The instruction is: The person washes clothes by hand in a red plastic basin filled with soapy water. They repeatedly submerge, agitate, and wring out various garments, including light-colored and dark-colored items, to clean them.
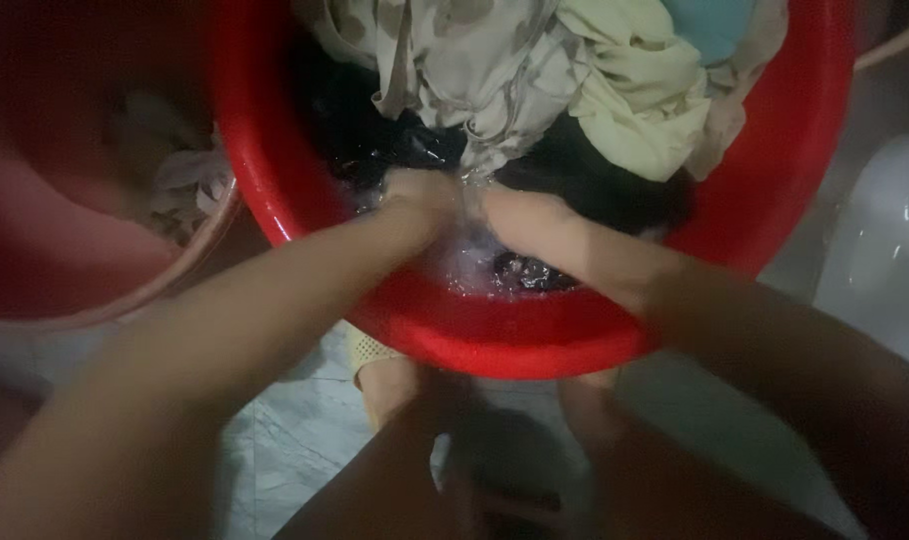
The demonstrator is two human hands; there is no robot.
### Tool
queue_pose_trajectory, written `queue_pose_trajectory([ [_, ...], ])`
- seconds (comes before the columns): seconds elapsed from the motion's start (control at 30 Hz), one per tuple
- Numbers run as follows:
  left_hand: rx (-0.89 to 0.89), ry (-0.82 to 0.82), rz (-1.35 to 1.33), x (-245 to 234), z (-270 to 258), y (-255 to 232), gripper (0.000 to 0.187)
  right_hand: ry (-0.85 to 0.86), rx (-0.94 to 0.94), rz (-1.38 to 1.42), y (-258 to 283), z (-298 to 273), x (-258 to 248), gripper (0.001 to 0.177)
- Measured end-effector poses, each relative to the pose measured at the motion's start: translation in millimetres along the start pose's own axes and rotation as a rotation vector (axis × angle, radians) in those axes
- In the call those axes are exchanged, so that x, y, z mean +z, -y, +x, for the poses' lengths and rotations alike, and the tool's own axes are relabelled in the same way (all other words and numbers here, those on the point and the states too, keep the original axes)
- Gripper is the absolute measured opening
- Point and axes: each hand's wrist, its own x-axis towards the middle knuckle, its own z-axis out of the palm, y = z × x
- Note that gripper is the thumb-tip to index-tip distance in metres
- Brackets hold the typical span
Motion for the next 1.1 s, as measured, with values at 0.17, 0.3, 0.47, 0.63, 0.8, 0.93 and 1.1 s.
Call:
queue_pose_trajectory([
  [0.17,0.147,0.138,0.033,-22.9,-18.5,-3.7,0.042,0.171,-0.031,0.154,15.7,-44.3,-50.4,0.038],
  [0.3,0.273,0.231,-0.073,-35.6,-50.8,-14.9,0.05,0.405,-0.066,0.28,20.9,-72.2,-75.5,0.047],
  [0.47,0.336,0.17,-0.373,-55.2,-92.2,-6.6,0.052,0.25,0.062,0.81,-0.4,-110.1,-105.7,0.052],
  [0.63,0.294,-0.064,-0.453,-81.2,-119.1,-2.0,0.053,0.098,-0.195,0.783,-13.8,-146.1,-140.2,0.044],
  [0.8,0.567,-0.847,-0.095,-103.9,-145.0,-22.9,0.084,0.043,-0.16,0.822,-5.6,-164.9,-163.8,0.04],
  [0.93,0.739,-0.361,-0.708,-111.9,-147.3,-40.7,0.078,-0.177,-0.125,0.976,-4.8,-173.2,-182.8,0.032],
  [1.1,0.748,0.13,-1.063,-100.7,-145.4,-45.0,0.037,-0.539,-0.087,0.618,-18.1,-176.2,-220.8,0.032],
])
